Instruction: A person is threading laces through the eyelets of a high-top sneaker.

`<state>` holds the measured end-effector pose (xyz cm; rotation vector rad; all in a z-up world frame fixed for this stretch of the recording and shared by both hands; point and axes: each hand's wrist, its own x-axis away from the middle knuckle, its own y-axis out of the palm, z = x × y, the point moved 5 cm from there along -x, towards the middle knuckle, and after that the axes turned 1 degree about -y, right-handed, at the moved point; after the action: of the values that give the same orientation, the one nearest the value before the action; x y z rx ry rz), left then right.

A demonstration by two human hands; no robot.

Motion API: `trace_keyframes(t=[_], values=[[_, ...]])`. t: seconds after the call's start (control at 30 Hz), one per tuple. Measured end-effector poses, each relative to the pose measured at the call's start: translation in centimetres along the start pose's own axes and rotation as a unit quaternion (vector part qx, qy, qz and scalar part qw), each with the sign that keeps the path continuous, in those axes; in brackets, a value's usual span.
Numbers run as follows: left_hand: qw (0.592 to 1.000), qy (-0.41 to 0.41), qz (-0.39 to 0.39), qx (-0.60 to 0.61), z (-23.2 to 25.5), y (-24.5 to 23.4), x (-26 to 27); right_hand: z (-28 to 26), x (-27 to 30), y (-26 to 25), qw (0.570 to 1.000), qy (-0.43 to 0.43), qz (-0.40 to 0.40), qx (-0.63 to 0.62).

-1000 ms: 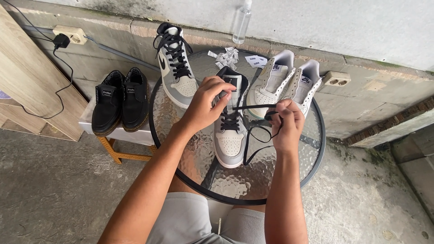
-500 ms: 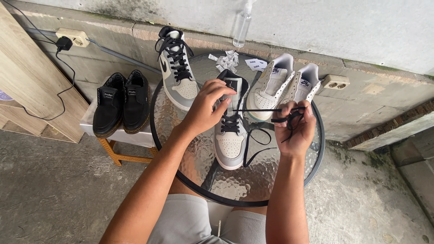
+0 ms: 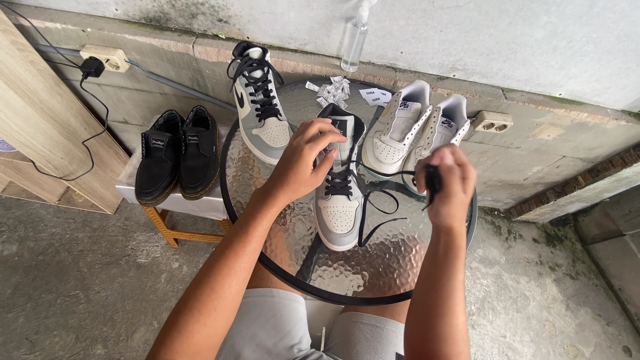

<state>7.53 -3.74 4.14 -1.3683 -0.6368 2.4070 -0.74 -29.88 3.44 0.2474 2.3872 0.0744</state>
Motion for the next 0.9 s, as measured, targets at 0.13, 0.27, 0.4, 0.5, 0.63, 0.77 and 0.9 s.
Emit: trace_keyframes(t=[0.13,0.27,0.4,0.5,0.63,0.77,0.9], values=[[0.999,-0.019,0.0,-0.039,2.1,-0.7,0.4,-4.1,-1.5,5.7,0.958,0.08,-0.086,0.26],[0.995,-0.055,0.048,-0.074,2.2,-0.5,2.3,-2.5,-1.9,9.3,0.884,0.031,-0.242,0.398],[0.986,-0.052,0.073,-0.143,3.0,0.2,3.4,0.2,-1.5,11.7,0.829,0.005,-0.285,0.482],[0.985,-0.075,0.075,-0.139,3.0,1.0,4.0,1.0,-1.8,11.7,0.814,0.016,-0.275,0.511],[0.979,-0.063,0.084,-0.174,2.0,1.3,4.4,1.6,-1.6,11.6,0.819,0.011,-0.296,0.491],[0.972,-0.05,0.101,-0.207,2.0,1.4,4.9,1.6,-0.8,10.3,0.844,-0.073,-0.278,0.453],[0.967,-0.037,0.101,-0.231,1.9,1.7,4.9,2.5,0.1,9.6,0.841,-0.178,-0.237,0.454]])
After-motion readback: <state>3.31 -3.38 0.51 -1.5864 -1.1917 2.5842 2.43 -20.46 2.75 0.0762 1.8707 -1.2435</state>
